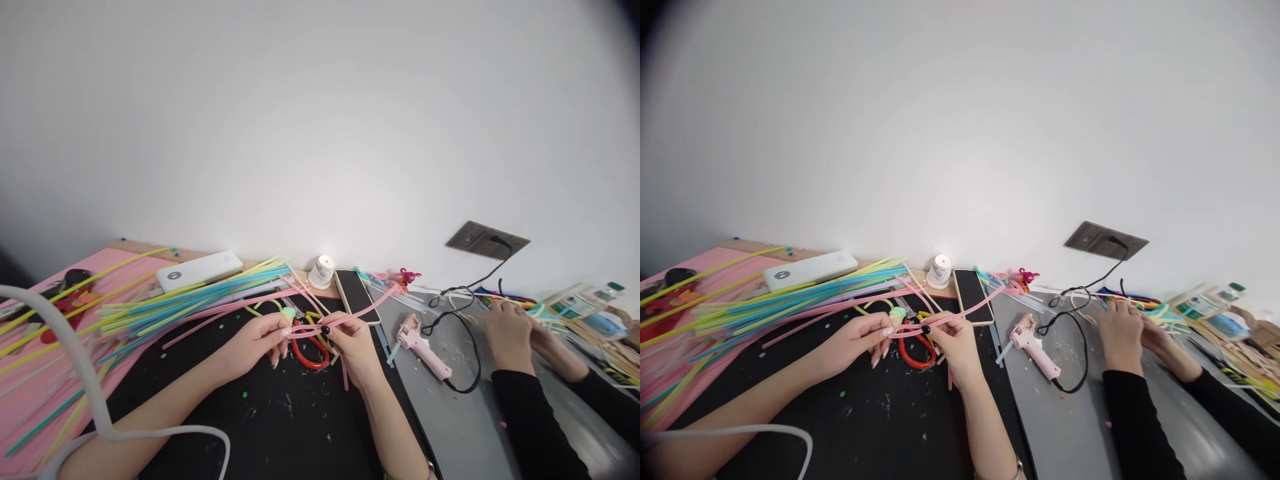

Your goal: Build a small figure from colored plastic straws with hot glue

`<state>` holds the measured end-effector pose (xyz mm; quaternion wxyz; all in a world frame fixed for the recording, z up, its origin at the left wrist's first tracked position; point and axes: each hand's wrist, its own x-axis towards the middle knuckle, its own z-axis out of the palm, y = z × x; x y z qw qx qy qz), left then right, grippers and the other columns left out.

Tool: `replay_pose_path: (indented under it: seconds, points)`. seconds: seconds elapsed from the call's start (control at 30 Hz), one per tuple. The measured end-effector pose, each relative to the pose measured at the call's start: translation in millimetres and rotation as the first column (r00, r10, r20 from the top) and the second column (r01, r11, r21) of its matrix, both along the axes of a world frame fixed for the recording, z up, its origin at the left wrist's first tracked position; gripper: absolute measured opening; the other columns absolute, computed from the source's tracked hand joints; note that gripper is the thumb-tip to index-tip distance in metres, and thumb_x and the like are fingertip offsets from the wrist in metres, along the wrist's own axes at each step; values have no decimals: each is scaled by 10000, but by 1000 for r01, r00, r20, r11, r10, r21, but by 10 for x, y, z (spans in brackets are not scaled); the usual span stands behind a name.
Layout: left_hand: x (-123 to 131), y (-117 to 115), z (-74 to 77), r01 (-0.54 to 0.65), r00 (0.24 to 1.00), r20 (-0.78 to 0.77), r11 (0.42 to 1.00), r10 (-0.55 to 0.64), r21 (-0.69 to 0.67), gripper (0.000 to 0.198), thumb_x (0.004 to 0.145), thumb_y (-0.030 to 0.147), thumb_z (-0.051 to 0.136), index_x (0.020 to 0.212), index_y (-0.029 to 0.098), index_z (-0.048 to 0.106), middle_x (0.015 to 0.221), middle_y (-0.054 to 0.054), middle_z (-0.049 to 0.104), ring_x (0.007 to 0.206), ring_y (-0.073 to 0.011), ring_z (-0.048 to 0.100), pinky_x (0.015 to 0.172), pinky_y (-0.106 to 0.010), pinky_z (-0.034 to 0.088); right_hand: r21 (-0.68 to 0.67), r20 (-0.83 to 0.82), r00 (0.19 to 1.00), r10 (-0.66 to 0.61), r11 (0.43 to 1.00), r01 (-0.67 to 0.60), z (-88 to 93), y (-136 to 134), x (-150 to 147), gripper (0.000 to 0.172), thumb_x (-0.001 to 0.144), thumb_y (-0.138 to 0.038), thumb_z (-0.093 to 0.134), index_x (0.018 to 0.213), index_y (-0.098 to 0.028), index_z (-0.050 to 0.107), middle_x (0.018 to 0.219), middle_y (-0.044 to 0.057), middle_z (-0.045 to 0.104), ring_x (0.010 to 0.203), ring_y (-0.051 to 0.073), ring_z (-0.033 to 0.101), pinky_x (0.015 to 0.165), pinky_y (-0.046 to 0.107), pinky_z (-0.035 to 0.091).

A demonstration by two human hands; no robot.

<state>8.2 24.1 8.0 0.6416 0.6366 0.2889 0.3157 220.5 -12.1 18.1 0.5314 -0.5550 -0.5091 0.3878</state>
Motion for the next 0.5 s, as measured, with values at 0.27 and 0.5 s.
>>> replay_pose_path:
  seconds: [0.27, 0.5]
  points:
    - [1, 15, -60, 39, 999, 18, 999, -38, -17, 295, 917, 407, 489, 725, 183, 481, 647, 42, 542, 546, -100, 547, 529, -233, 480, -49, -64, 997, -35, 998, 31, -32, 21, -31, 21, 685, -265, 766, 706, -270, 766, 689, 67, 732, 594, 226, 655, 381, 288, 413]
    - [1, 9, -49, 19, 1000, 11, 1000, -19, 17, 278, 932, 386, 463, 745, 181, 479, 668, 43, 546, 529, -92, 547, 533, -233, 478, -47, -47, 998, -37, 998, 35, -55, 0, -42, 53, 714, -308, 748, 746, -274, 773, 648, 60, 724, 556, 212, 639, 368, 279, 397]
